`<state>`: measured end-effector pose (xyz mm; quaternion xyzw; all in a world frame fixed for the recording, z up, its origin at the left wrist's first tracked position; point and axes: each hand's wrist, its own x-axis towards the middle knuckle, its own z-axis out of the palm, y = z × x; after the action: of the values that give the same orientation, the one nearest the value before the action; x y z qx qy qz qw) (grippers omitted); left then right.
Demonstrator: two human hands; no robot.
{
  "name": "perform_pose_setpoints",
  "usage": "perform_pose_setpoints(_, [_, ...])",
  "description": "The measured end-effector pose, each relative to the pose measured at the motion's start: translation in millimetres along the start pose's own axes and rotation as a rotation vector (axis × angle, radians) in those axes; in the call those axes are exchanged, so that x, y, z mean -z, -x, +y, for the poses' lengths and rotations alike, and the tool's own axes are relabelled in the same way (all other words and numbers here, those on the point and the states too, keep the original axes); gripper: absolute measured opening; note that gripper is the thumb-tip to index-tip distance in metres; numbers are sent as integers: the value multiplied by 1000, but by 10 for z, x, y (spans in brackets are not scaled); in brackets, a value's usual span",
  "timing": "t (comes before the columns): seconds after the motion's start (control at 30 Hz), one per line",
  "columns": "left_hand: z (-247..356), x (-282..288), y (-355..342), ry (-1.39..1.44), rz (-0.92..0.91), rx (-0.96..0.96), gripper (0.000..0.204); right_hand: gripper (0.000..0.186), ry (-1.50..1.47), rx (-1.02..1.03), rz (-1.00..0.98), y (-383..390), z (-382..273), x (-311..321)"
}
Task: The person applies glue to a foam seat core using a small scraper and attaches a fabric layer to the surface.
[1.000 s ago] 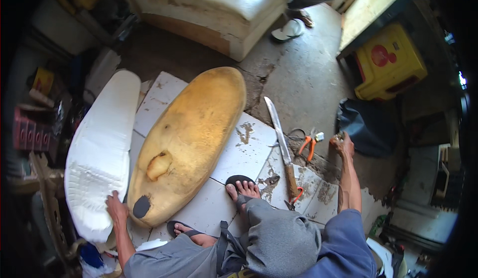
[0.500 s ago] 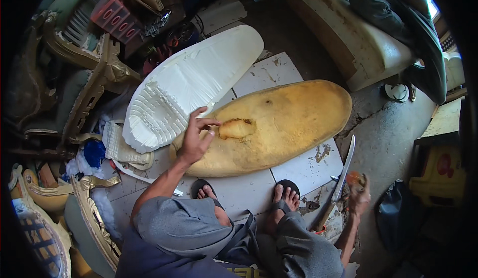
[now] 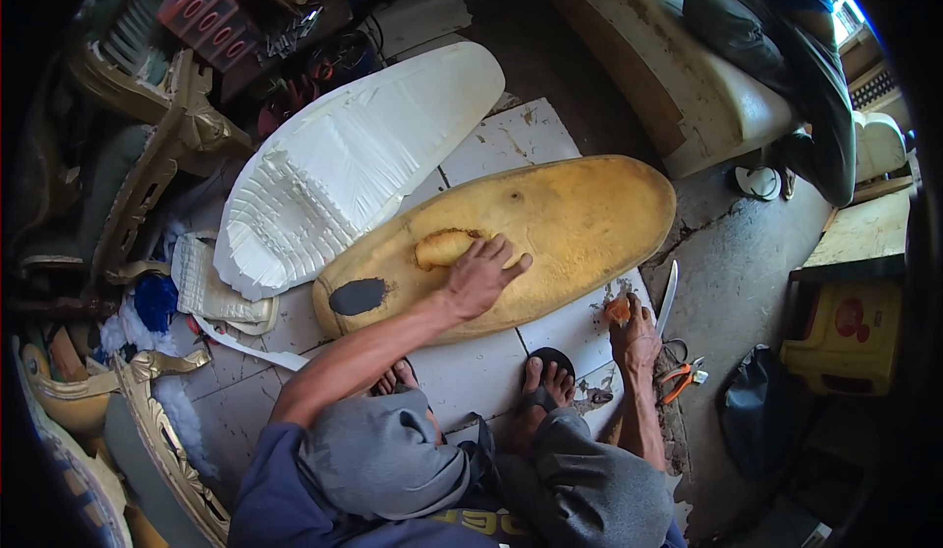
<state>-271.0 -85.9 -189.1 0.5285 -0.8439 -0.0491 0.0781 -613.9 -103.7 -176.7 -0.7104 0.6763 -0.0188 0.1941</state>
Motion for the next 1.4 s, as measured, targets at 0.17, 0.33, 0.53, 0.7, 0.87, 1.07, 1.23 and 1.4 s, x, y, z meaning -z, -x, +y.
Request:
perform_pose_setpoints(0.17, [392, 263, 294, 560, 369, 129, 61, 62, -9, -20, 41, -41, -1, 13])
perform_pose_setpoints(0.33, [827, 229, 329, 917, 183, 244, 58, 63, -43, -38, -9, 196, -305, 416])
perform_pose_setpoints(0.53, [849, 314, -41, 854, 206, 27, 96, 66, -276, 161, -229, 340, -1021, 1094])
perform_pose_setpoints(0.7, [749, 331, 69, 911, 278, 200, 72, 71, -402, 414, -210, 266, -1403, 1011])
perform_pose_setpoints(0.87, [461, 541, 244, 827, 296, 442, 72, 73, -696, 284, -40, 196, -1304, 891])
perform_pose_setpoints(1.07, [114, 733, 347, 627, 485, 397, 74, 55, -941, 182, -125, 254, -1164, 574])
perform_pose_setpoints(1.23, [123, 880, 324, 532, 496, 364, 73, 43, -686, 385, 5, 257, -1207, 727])
perform_pose_setpoints(1.4, [152, 1001, 319, 461, 502, 319, 75, 53, -946, 128, -269, 304, -1313, 805])
